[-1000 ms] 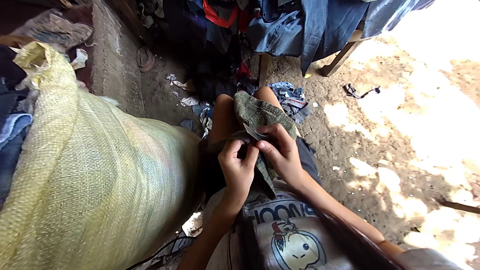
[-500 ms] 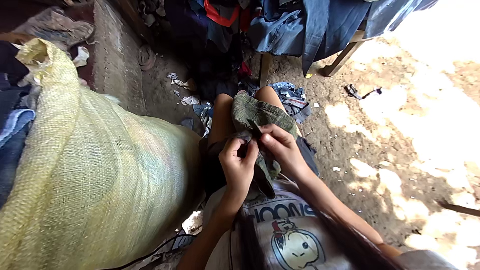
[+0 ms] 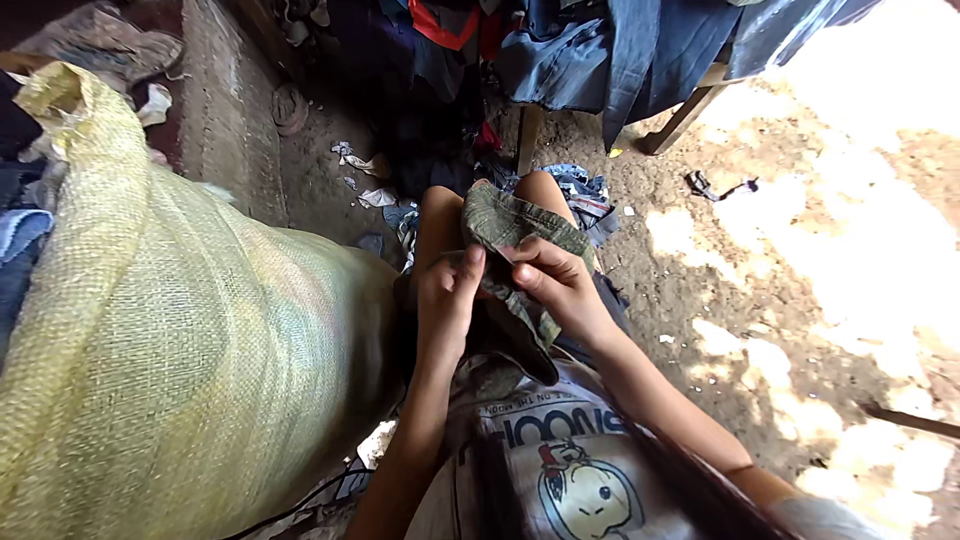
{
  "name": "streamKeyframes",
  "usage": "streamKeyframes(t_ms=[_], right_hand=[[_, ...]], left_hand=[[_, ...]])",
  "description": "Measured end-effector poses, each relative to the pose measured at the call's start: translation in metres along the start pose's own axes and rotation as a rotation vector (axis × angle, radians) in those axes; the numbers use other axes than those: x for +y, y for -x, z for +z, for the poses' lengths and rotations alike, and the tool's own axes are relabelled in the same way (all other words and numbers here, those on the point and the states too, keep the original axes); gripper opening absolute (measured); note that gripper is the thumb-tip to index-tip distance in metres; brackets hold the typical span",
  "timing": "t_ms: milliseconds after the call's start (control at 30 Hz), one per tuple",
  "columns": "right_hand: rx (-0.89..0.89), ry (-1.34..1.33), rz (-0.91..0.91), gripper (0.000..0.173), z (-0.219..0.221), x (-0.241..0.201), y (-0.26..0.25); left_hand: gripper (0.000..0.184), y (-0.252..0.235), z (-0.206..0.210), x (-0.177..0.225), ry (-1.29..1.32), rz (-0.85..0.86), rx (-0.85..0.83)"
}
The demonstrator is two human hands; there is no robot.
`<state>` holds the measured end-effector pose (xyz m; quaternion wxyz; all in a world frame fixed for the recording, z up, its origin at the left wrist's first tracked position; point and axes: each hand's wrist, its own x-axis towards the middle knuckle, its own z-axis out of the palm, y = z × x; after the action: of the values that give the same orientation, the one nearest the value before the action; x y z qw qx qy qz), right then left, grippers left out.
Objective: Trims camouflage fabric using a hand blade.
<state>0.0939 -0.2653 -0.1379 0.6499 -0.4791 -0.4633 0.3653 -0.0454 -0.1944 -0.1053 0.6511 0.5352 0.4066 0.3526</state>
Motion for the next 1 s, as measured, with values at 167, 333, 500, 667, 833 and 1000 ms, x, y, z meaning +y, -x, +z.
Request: streamKeyframes(t_ms=[167, 333, 500, 667, 833, 1000], right_hand=[[-0.146, -0.112, -0.247, 0.019, 0.008, -0.002, -0.022], [-0.201, -0.098, -0.087, 0.018, -0.007, 0.026, -0.012], [-0.19, 0.28, -0.022, 0.033, -0.02, 0.033, 0.012], [-0.121, 0.559, -0.05, 0.044, -0.017, 0.026, 0.021], [-0.022, 0.603, -0.059, 0.045, -0.008, 0.029, 0.028], [0.003, 0.542, -0.038, 0.045, 0.001, 0.025, 0.024]], left_hand=[[0.007, 0.004, -0.018, 0.015, -0.097, 0.515, -0.057], [0.008, 0.003, -0.017, -0.014, -0.149, 0.343, -0.017], [0.01, 0.008, -0.012, -0.041, -0.127, 0.132, 0.048], [0.012, 0.01, -0.01, -0.036, -0.105, 0.136, 0.065], [0.015, 0.014, -0.006, -0.038, -0.04, 0.148, 0.095], [0.015, 0.015, -0.001, -0.041, -0.017, 0.187, 0.113]])
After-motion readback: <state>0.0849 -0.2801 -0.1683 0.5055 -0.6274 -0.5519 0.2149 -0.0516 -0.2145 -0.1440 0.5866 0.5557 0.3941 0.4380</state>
